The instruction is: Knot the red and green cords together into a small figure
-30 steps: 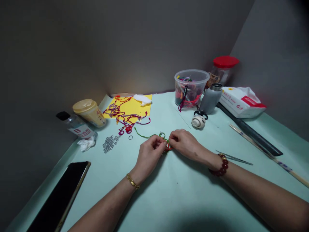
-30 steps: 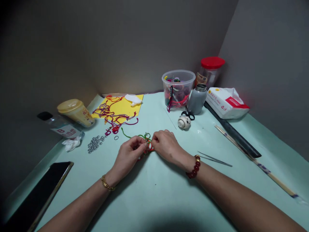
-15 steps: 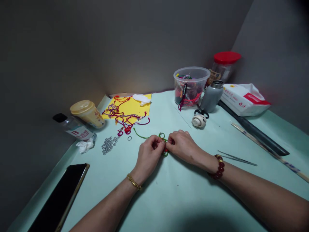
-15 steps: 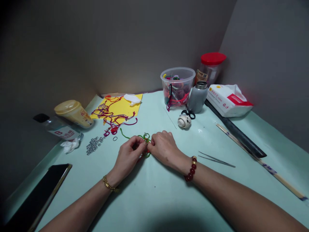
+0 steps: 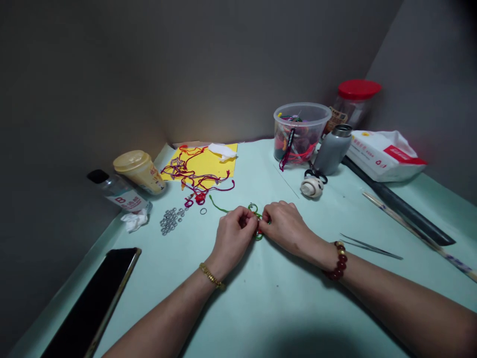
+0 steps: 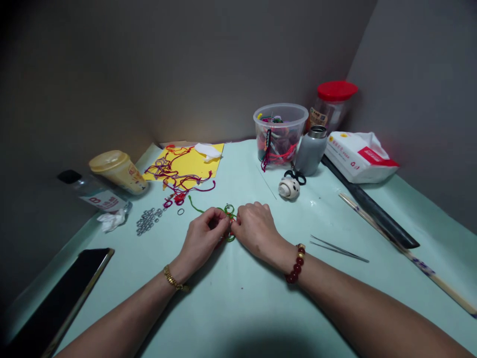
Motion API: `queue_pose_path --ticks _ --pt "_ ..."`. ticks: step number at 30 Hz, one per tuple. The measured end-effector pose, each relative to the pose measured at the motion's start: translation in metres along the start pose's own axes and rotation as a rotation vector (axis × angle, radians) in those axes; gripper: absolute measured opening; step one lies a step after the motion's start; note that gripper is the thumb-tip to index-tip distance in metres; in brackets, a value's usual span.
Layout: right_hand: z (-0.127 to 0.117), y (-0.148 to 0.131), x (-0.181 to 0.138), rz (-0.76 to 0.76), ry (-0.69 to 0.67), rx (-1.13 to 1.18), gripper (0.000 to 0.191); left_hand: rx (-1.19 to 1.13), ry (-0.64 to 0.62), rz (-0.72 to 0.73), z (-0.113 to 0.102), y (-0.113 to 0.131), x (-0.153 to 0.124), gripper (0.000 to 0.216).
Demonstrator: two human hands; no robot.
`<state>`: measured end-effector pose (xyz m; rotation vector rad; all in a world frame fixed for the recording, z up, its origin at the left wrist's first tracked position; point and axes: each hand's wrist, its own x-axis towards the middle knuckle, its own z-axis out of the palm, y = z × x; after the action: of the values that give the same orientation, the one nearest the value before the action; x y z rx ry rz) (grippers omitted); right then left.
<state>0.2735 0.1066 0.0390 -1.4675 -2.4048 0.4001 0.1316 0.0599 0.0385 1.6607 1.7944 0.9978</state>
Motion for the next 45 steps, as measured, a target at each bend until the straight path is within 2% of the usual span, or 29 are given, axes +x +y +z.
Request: queue_pose_path --ticks 8,21,27,33,45 --pt "0.001 0.003 -0.001 -0.008 0.014 0.035 0.018 0.089 -0.027 0.024 -0.001 -0.003 0.002 0.012" --pt "0.002 0.004 -0.004 0.000 0.030 0.140 0.019 0.275 -0.036 0.160 0.000 0.002 0.003 0.017" --pt "-0.001 0.005 -0.004 -0.004 0.007 0.187 0.018 0.267 -0.039 0.190 0.002 -0.002 0.003 0.015" --pt "-0.002 0.013 -0.002 -0.089 -0.047 0.268 0.016 0.292 -0.049 0.213 0.002 -0.004 0.003 0.018" --pt "0.001 0.011 -0.002 -0.084 -0.052 0.263 0.014 0.257 -0.043 0.188 0.002 -0.002 0.002 0.018"
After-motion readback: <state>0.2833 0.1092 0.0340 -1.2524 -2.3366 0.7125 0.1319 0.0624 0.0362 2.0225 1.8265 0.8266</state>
